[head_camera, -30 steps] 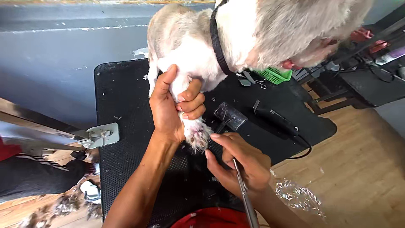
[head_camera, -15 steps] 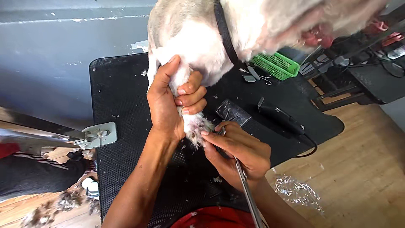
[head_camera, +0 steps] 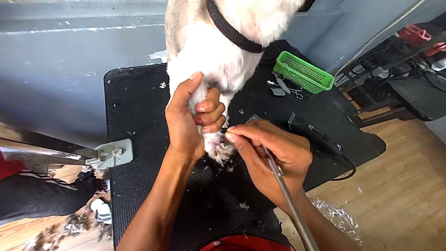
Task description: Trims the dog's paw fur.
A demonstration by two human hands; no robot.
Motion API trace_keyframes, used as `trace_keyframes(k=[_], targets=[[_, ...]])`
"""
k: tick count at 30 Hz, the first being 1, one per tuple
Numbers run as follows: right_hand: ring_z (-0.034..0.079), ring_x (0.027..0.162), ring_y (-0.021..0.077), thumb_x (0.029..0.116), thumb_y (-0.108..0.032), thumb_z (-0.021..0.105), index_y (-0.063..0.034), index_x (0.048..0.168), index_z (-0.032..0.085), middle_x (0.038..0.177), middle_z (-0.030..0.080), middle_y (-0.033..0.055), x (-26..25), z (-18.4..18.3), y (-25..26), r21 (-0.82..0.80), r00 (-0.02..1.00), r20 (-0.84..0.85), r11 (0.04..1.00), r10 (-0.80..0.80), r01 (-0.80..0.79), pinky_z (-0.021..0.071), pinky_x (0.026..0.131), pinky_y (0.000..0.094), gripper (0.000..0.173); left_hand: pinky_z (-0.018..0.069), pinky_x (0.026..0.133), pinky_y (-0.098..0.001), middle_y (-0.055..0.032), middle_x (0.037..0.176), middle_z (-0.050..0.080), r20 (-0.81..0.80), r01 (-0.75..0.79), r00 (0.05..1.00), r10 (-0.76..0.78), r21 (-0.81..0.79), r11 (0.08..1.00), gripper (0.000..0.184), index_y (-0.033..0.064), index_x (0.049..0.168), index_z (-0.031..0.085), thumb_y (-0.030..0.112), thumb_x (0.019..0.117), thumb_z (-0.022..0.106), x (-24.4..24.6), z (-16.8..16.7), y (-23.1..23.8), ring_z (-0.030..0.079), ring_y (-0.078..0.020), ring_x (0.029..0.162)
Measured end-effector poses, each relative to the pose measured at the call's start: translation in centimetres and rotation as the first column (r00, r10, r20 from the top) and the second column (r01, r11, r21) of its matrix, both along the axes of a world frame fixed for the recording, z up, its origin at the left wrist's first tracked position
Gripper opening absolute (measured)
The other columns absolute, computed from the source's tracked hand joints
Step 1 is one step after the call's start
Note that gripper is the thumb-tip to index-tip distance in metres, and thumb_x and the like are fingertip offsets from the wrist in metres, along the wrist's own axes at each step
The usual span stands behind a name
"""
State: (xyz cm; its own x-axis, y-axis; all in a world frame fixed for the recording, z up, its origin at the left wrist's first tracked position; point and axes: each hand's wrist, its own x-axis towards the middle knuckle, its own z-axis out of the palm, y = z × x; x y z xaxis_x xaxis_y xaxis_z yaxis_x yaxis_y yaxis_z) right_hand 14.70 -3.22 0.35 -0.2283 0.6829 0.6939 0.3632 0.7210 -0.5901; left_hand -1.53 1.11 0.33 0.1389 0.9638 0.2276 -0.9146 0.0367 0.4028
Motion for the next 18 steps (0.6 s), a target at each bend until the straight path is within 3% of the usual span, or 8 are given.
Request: trace_keyframes(k=[3, 6, 8, 12, 14, 16, 18], targets=[[0.059, 0.068, 0.0026, 0.0946, -0.003, 0.070, 0.0032, 0.104, 0.074, 0.086, 0.067, 0.0023, 0.5, 0.3, 0.3, -0.064, 0.997, -0.082, 0.998, 0.005, -0.010, 0.0504, 0.059, 0.0154, 0.012, 0.0338, 0.038, -0.0162, 0.0035, 0.059, 0.044, 0.036, 0.009, 0.999, -0.009, -0.002, 1.000, 0.040, 0.0132, 0.085, 0.054, 0.033, 0.1100, 0.029, -0.2, 0.0, 0.1, 0.039, -0.0051, 0.041], [0.060, 0.074, 0.0039, 0.0914, -0.002, 0.065, -0.0006, 0.123, 0.067, 0.116, 0.065, 0.0050, 1.7, -0.7, -0.1, -0.245, 0.984, -0.118, 0.957, 0.133, -0.158, 0.0544, 0.060, 0.0165, 0.032, 0.0343, 0.039, -0.0163, 0.0037, 0.058, 0.044, 0.101, 0.038, 0.994, -0.036, -0.022, 0.999, 0.040, 0.0132, 0.085, 0.055, 0.034, 0.1092, 0.031, -0.3, -0.2, 0.2, 0.040, -0.0048, 0.041], [0.059, 0.074, 0.0040, 0.0854, -0.002, 0.071, -0.0031, 0.122, 0.070, 0.118, 0.066, 0.0053, 1.9, -2.1, -0.3, -0.275, 0.978, -0.105, 0.940, 0.181, -0.204, 0.0517, 0.058, 0.0161, 0.037, 0.0342, 0.039, -0.0166, 0.0036, 0.057, 0.043, 0.130, 0.054, 0.990, -0.051, -0.022, 0.998, 0.040, 0.0132, 0.084, 0.055, 0.035, 0.1090, 0.032, -0.4, -0.2, 0.3, 0.040, -0.0052, 0.041], [0.056, 0.073, 0.0006, 0.0858, -0.003, 0.078, -0.0012, 0.117, 0.074, 0.115, 0.069, 0.0068, 1.1, -3.6, -0.2, -0.189, 0.967, -0.101, 0.950, 0.235, -0.250, 0.0471, 0.058, 0.0124, 0.031, 0.0337, 0.039, -0.0163, 0.0041, 0.058, 0.043, 0.141, 0.074, 0.987, -0.073, -0.005, 0.997, 0.043, 0.0128, 0.083, 0.055, 0.037, 0.1097, 0.031, -0.5, -0.4, 0.4, 0.039, -0.0047, 0.041], [0.062, 0.081, 0.0042, 0.0871, -0.001, 0.077, 0.0013, 0.112, 0.076, 0.112, 0.071, 0.0096, 0.8, -3.7, 0.3, -0.117, 0.962, -0.117, 0.959, 0.245, -0.259, 0.0537, 0.066, 0.0155, 0.025, 0.0339, 0.039, -0.0164, 0.0041, 0.058, 0.042, 0.152, 0.086, 0.985, -0.086, 0.003, 0.996, 0.043, 0.0125, 0.083, 0.055, 0.037, 0.1097, 0.032, -0.5, -0.4, 0.5, 0.039, -0.0051, 0.041], [0.070, 0.097, 0.0143, 0.0875, 0.001, 0.076, 0.0008, 0.106, 0.078, 0.112, 0.074, 0.0122, 0.9, -3.6, 0.8, -0.059, 0.963, -0.099, 0.965, 0.250, -0.257, 0.0611, 0.084, 0.0266, 0.019, 0.0346, 0.039, -0.0164, 0.0044, 0.057, 0.042, 0.145, 0.086, 0.986, -0.086, 0.002, 0.996, 0.043, 0.0128, 0.082, 0.055, 0.037, 0.1098, 0.032, -0.4, -0.4, 0.5, 0.040, -0.0049, 0.040], [0.071, 0.103, 0.0190, 0.0871, 0.001, 0.076, -0.0001, 0.102, 0.079, 0.110, 0.074, 0.0125, 1.2, -3.3, 1.2, -0.032, 0.964, -0.079, 0.966, 0.253, -0.256, 0.0605, 0.091, 0.0321, 0.016, 0.0350, 0.039, -0.0163, 0.0046, 0.056, 0.042, 0.130, 0.091, 0.987, -0.091, 0.004, 0.996, 0.042, 0.0130, 0.082, 0.056, 0.036, 0.1095, 0.033, -0.4, -0.3, 0.5, 0.040, -0.0047, 0.040]])
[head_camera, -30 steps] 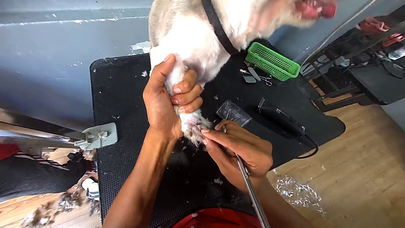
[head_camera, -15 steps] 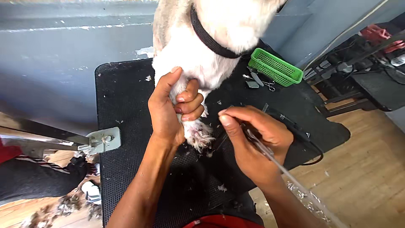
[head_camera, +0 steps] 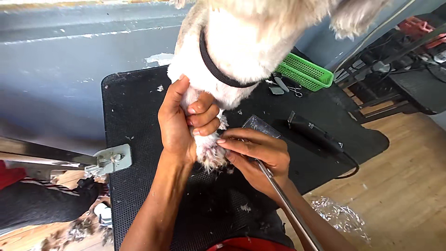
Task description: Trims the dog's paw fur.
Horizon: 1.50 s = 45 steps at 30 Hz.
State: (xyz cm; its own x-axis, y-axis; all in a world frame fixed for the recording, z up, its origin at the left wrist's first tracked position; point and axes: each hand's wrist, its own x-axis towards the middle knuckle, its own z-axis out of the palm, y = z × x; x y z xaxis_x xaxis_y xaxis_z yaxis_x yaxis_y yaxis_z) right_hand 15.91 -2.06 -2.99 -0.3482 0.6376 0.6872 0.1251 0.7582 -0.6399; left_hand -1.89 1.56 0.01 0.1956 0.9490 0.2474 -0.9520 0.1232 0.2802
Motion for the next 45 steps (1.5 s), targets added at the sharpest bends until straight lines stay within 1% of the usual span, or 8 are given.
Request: trace_keyframes(k=[7, 12, 16, 21, 34, 40, 43, 45], targets=[[0.065, 0.080, 0.0081, 0.0888, 0.000, 0.076, 0.0042, 0.095, 0.077, 0.098, 0.071, 0.0098, -0.1, 1.1, -0.2, -0.009, 0.990, -0.056, 0.992, -0.129, 0.129, 0.0566, 0.069, 0.0187, 0.008, 0.0342, 0.039, -0.0151, 0.0051, 0.056, 0.042, -0.121, -0.033, 0.992, 0.035, 0.019, 0.999, 0.042, 0.0145, 0.083, 0.055, 0.034, 0.1098, 0.030, 0.4, 0.1, -0.2, 0.039, -0.0037, 0.040], [0.057, 0.073, 0.0015, 0.0878, -0.017, 0.076, -0.0038, 0.112, 0.071, 0.097, 0.064, 0.0004, 0.0, 1.9, -2.6, -0.002, 0.971, -0.030, 0.972, -0.236, 0.236, 0.0488, 0.058, 0.0139, 0.028, 0.0325, 0.038, -0.0147, 0.0052, 0.056, 0.040, -0.185, -0.093, 0.978, 0.099, 0.040, 0.995, 0.036, 0.0141, 0.085, 0.054, 0.029, 0.1104, 0.033, 0.5, 0.3, -0.3, 0.036, -0.0033, 0.040], [0.057, 0.084, 0.0058, 0.0820, -0.028, 0.084, -0.0151, 0.115, 0.076, 0.095, 0.061, -0.0011, -0.7, 0.4, -4.3, 0.146, 0.943, 0.145, 0.949, -0.299, 0.278, 0.0497, 0.073, 0.0202, 0.037, 0.0311, 0.037, -0.0154, 0.0049, 0.056, 0.038, -0.227, -0.150, 0.962, 0.150, 0.020, 0.989, 0.032, 0.0137, 0.089, 0.051, 0.025, 0.1114, 0.032, 0.9, 0.6, -0.2, 0.033, -0.0037, 0.039], [0.056, 0.078, 0.0088, 0.0837, -0.015, 0.079, -0.0109, 0.105, 0.080, 0.084, 0.060, 0.0018, -1.8, -0.4, -3.4, 0.230, 0.909, 0.134, 0.904, -0.395, 0.359, 0.0496, 0.075, 0.0255, 0.022, 0.0290, 0.036, -0.0154, 0.0054, 0.056, 0.036, -0.220, -0.174, 0.960, 0.171, 0.008, 0.985, 0.029, 0.0145, 0.091, 0.050, 0.024, 0.1119, 0.033, 1.2, 0.8, -0.1, 0.031, -0.0034, 0.038], [0.054, 0.062, 0.0027, 0.0940, -0.006, 0.071, -0.0012, 0.096, 0.074, 0.079, 0.061, -0.0011, -0.4, 2.9, -2.3, -0.127, 0.920, -0.002, 0.912, -0.392, 0.389, 0.0460, 0.051, 0.0150, 0.006, 0.0298, 0.038, -0.0166, 0.0052, 0.057, 0.036, -0.314, -0.192, 0.926, 0.208, 0.079, 0.978, 0.024, 0.0151, 0.093, 0.050, 0.023, 0.1114, 0.035, 1.7, 0.1, 0.3, 0.031, -0.0041, 0.040], [0.055, 0.063, 0.0076, 0.0970, -0.020, 0.060, -0.0173, 0.133, 0.053, 0.080, 0.058, -0.0046, 1.9, 1.9, -5.8, -0.553, 0.941, 0.141, 0.764, -0.307, 0.332, 0.0473, 0.053, 0.0222, 0.037, 0.0291, 0.037, -0.0163, 0.0058, 0.056, 0.036, -0.321, -0.203, 0.922, 0.215, 0.069, 0.977, 0.026, 0.0157, 0.092, 0.050, 0.024, 0.1117, 0.034, 1.6, 0.1, 0.4, 0.031, -0.0036, 0.040], [0.064, 0.099, 0.0137, 0.0866, -0.009, 0.056, -0.0117, 0.157, 0.030, 0.109, 0.059, 0.0011, 3.0, -0.2, -8.8, -0.668, 0.977, 0.206, 0.722, -0.055, 0.181, 0.0588, 0.080, 0.0315, 0.075, 0.0291, 0.037, -0.0165, 0.0055, 0.056, 0.036, -0.314, -0.193, 0.926, 0.208, 0.079, 0.978, 0.026, 0.0161, 0.094, 0.049, 0.026, 0.1119, 0.034, 1.4, -0.2, 0.7, 0.031, -0.0041, 0.040], [0.066, 0.105, 0.0182, 0.0852, -0.002, 0.053, -0.0046, 0.159, 0.024, 0.118, 0.059, 0.0071, 3.5, -1.1, -10.3, -0.724, 0.975, 0.219, 0.677, 0.039, 0.135, 0.0614, 0.085, 0.0359, 0.079, 0.0295, 0.037, -0.0164, 0.0053, 0.057, 0.036, -0.299, -0.180, 0.933, 0.199, 0.090, 0.980, 0.025, 0.0160, 0.095, 0.049, 0.027, 0.1121, 0.034, 1.4, -0.4, 0.8, 0.031, -0.0040, 0.040]])
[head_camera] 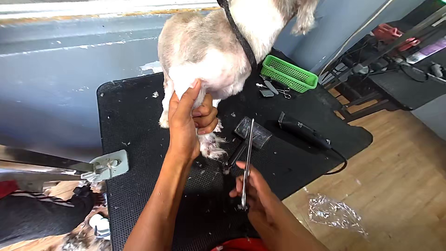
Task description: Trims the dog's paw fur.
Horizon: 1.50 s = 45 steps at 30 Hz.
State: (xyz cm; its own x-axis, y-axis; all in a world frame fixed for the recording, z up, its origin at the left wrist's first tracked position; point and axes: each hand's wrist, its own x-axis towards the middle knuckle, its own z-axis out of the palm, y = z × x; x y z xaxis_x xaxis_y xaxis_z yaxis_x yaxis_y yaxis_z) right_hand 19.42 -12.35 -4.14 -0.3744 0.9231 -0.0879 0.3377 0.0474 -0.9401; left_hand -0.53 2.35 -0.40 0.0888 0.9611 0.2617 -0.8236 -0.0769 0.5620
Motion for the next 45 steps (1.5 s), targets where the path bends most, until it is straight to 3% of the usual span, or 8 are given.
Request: trace_keyframes(k=[4, 7, 9, 16, 28, 32, 37, 45], targets=[[0.069, 0.089, 0.0133, 0.0978, -0.018, 0.063, -0.0051, 0.160, 0.030, 0.115, 0.064, 0.0078, 0.8, -1.5, -1.8, 0.076, 0.978, 0.199, 0.996, -0.058, 0.044, 0.0640, 0.076, 0.0318, 0.072, 0.0301, 0.037, -0.0166, 0.0048, 0.057, 0.037, 0.004, 0.018, 1.000, -0.018, 0.016, 1.000, 0.026, 0.0150, 0.094, 0.049, 0.026, 0.1119, 0.034, 0.0, -0.3, 0.0, 0.032, -0.0042, 0.040], [0.066, 0.083, 0.0067, 0.0923, -0.043, 0.074, -0.0091, 0.157, 0.040, 0.106, 0.067, 0.0026, 1.0, -1.4, -2.1, 0.224, 0.931, 0.347, 0.974, -0.111, 0.033, 0.0605, 0.070, 0.0263, 0.081, 0.0305, 0.037, -0.0166, 0.0047, 0.057, 0.037, 0.010, 0.033, 0.999, -0.033, 0.018, 0.999, 0.025, 0.0151, 0.095, 0.049, 0.026, 0.1117, 0.035, 0.1, -0.4, 0.0, 0.033, -0.0044, 0.040], [0.064, 0.078, 0.0072, 0.0894, -0.050, 0.074, -0.0117, 0.156, 0.044, 0.104, 0.068, 0.0024, 1.0, -1.2, -2.2, 0.285, 0.906, 0.404, 0.958, -0.123, 0.002, 0.0580, 0.064, 0.0274, 0.082, 0.0312, 0.038, -0.0169, 0.0042, 0.058, 0.038, 0.003, 0.033, 0.999, -0.033, 0.018, 0.999, 0.025, 0.0149, 0.096, 0.049, 0.026, 0.1119, 0.035, 0.2, -0.5, 0.0, 0.033, -0.0049, 0.040], [0.061, 0.066, 0.0097, 0.0902, -0.031, 0.070, -0.0200, 0.157, 0.045, 0.097, 0.068, 0.0006, 0.5, -1.6, -1.9, 0.339, 0.863, 0.484, 0.940, -0.148, -0.029, 0.0542, 0.054, 0.0308, 0.072, 0.0312, 0.038, -0.0166, 0.0043, 0.058, 0.038, -0.022, 0.024, 0.999, -0.024, 0.006, 1.000, 0.025, 0.0148, 0.096, 0.049, 0.027, 0.1123, 0.034, 0.1, -0.4, -0.1, 0.033, -0.0046, 0.040], [0.061, 0.062, 0.0092, 0.0905, -0.019, 0.061, -0.0238, 0.151, 0.054, 0.097, 0.070, -0.0011, 0.8, -2.1, -1.7, 0.409, 0.844, 0.502, 0.912, -0.191, -0.037, 0.0542, 0.051, 0.0310, 0.061, 0.0309, 0.038, -0.0166, 0.0046, 0.058, 0.038, -0.020, 0.047, 0.999, -0.046, 0.020, 0.999, 0.026, 0.0152, 0.095, 0.049, 0.027, 0.1120, 0.034, -0.4, -0.3, 0.0, 0.033, -0.0046, 0.041], [0.060, 0.067, 0.0039, 0.0934, -0.028, 0.067, -0.0191, 0.155, 0.048, 0.099, 0.070, -0.0012, 1.1, -2.3, -1.8, 0.308, 0.918, 0.365, 0.951, -0.153, 0.036, 0.0556, 0.057, 0.0231, 0.065, 0.0310, 0.038, -0.0164, 0.0050, 0.058, 0.039, 0.008, 0.056, 0.998, -0.056, 0.015, 0.998, 0.028, 0.0155, 0.094, 0.051, 0.028, 0.1119, 0.034, -0.8, -0.2, 0.0, 0.034, -0.0044, 0.040], [0.060, 0.077, 0.0010, 0.0887, -0.049, 0.073, -0.0195, 0.155, 0.047, 0.104, 0.067, -0.0050, 0.4, -2.2, -1.2, 0.230, 0.954, 0.282, 0.973, -0.098, 0.032, 0.0559, 0.064, 0.0211, 0.078, 0.0311, 0.037, -0.0161, 0.0052, 0.057, 0.039, 0.019, 0.070, 0.997, -0.070, 0.010, 0.998, 0.033, 0.0152, 0.089, 0.052, 0.030, 0.1120, 0.033, -1.3, -0.2, 0.1, 0.034, -0.0040, 0.040], [0.060, 0.074, 0.0004, 0.0906, -0.036, 0.074, -0.0201, 0.157, 0.045, 0.101, 0.068, -0.0030, -1.5, -2.6, -0.2, 0.188, 0.972, 0.224, 0.982, -0.070, 0.028, 0.0556, 0.064, 0.0186, 0.074, 0.0307, 0.038, -0.0157, 0.0058, 0.058, 0.039, 0.069, 0.133, 0.989, -0.134, 0.026, 0.991, 0.038, 0.0155, 0.086, 0.053, 0.035, 0.1118, 0.032, -1.7, -0.3, 0.1, 0.034, -0.0036, 0.040]])
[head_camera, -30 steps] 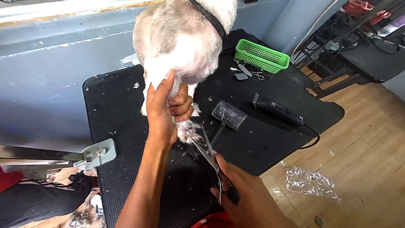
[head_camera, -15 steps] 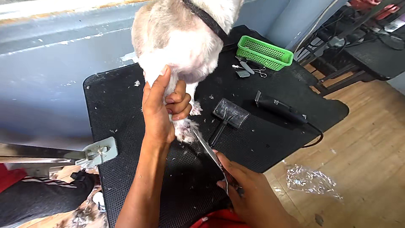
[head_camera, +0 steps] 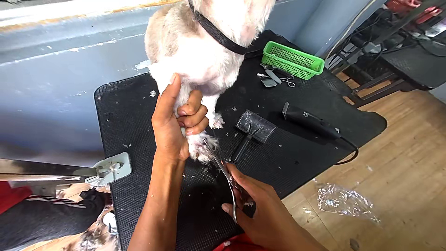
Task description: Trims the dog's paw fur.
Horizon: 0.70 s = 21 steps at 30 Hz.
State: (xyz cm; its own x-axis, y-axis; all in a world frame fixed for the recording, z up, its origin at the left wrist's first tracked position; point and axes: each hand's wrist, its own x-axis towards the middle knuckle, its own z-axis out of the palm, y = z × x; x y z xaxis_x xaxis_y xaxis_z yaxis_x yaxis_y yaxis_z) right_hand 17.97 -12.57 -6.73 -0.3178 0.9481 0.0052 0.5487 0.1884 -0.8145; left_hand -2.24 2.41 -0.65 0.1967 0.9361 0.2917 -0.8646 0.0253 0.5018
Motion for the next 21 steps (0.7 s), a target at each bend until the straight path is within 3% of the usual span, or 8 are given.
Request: trace_keyframes(k=[5, 11, 17, 21], targets=[[0.062, 0.073, 0.0016, 0.0931, -0.032, 0.072, -0.0185, 0.156, 0.047, 0.104, 0.069, -0.0010, -0.4, 0.1, -0.1, -0.020, 1.000, -0.025, 1.000, -0.011, 0.010, 0.0571, 0.063, 0.0191, 0.068, 0.0316, 0.039, -0.0152, 0.0062, 0.058, 0.039, 0.053, 0.036, 0.998, -0.035, -0.012, 0.999, 0.040, 0.0156, 0.086, 0.053, 0.036, 0.1116, 0.030, -0.2, 0.2, 0.0, 0.035, -0.0034, 0.041], [0.065, 0.074, 0.0049, 0.0934, -0.025, 0.072, -0.0236, 0.158, 0.044, 0.108, 0.068, 0.0007, 0.0, 0.1, -0.1, -0.096, 0.994, -0.106, 0.995, -0.006, -0.004, 0.0606, 0.063, 0.0228, 0.071, 0.0321, 0.039, -0.0152, 0.0055, 0.059, 0.040, 0.126, 0.100, 0.987, -0.097, -0.019, 0.995, 0.039, 0.0142, 0.087, 0.054, 0.038, 0.1109, 0.033, -0.4, -0.1, 0.1, 0.036, -0.0037, 0.041], [0.064, 0.077, 0.0063, 0.0915, -0.031, 0.077, -0.0122, 0.158, 0.042, 0.103, 0.067, 0.0019, 0.3, 0.4, -0.2, -0.135, 0.970, -0.238, 0.987, 0.050, -0.084, 0.0593, 0.065, 0.0228, 0.077, 0.0348, 0.039, -0.0160, 0.0047, 0.058, 0.041, 0.259, 0.199, 0.948, -0.185, -0.027, 0.980, 0.041, 0.0119, 0.091, 0.055, 0.043, 0.1092, 0.036, -0.8, -0.5, 0.3, 0.039, -0.0046, 0.040], [0.062, 0.074, 0.0055, 0.0918, -0.028, 0.077, -0.0165, 0.157, 0.044, 0.101, 0.066, 0.0004, 0.2, 0.4, 0.0, -0.163, 0.970, -0.234, 0.980, 0.072, -0.112, 0.0579, 0.063, 0.0214, 0.074, 0.0358, 0.038, -0.0163, 0.0057, 0.057, 0.041, 0.315, 0.224, 0.927, -0.203, -0.032, 0.974, 0.048, 0.0108, 0.094, 0.056, 0.050, 0.1084, 0.034, -1.0, -0.8, 0.4, 0.039, -0.0041, 0.039]])
